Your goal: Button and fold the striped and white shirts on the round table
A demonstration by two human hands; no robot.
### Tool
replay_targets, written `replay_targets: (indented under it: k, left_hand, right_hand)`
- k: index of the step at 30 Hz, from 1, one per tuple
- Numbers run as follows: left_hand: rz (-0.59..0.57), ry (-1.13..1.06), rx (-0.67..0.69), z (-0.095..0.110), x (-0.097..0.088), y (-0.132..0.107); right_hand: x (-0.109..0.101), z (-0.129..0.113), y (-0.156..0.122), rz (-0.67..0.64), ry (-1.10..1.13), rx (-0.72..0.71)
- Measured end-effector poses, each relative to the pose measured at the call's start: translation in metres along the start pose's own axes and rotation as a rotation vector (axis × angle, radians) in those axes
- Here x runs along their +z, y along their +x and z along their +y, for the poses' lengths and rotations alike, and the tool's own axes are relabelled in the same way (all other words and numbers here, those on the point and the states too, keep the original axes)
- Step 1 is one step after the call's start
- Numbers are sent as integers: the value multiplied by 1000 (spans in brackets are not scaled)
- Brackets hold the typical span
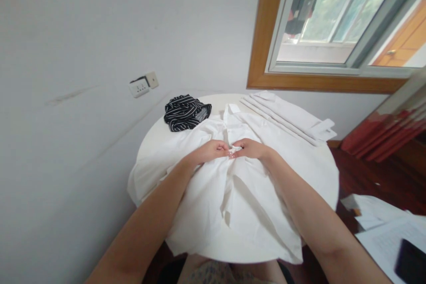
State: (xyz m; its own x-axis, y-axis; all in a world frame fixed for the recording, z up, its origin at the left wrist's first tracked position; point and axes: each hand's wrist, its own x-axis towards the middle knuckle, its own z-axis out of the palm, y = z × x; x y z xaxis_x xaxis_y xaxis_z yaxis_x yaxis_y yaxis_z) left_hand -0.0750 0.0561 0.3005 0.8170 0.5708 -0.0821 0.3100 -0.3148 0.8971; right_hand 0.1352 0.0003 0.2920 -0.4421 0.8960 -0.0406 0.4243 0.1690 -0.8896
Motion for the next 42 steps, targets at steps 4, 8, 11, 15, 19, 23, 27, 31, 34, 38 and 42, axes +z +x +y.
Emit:
replay_targets:
  k: [4, 8, 11, 15, 19, 23, 27, 31, 34, 38, 42]
  left_hand:
    - [-70, -11, 16, 0, -4, -3]
    - [-117, -72, 20, 6, -3, -7]
    - [-134, -133, 9, 9, -2, -9]
    - [-162, -140, -19, 10, -1, -9]
    - [-227, -127, -61, 14, -6, -13]
    - [-283, -152, -110, 15, -16, -20]
    - [-190, -190, -104, 10, -22, -21]
    - [-176, -2, -3, 13, -21, -23]
    - [-141, 125, 76, 26, -21, -25]
    - [345, 257, 167, 48, -37, -15]
    - [714, 696, 45, 56, -72, 12]
  right_hand:
    - [-2, 3, -3, -61, 182, 65]
    - [-3, 3, -6, -87, 304, 113]
    - [-3, 1, -7, -93, 349, 120]
    - [-2, -4, -5, -110, 353, 109]
    - [-3, -11, -9, -181, 356, 114]
    - [-17, -14, -25, -153, 404, 155]
    - [-31, -11, -37, 98, 573, 138]
    - [-30, -13, -35, 277, 424, 179]
    - [-24, -18, -32, 269, 201, 238]
    - [-21, -17, -29, 153, 106, 255]
    - [-20, -18, -24, 6, -88, 168]
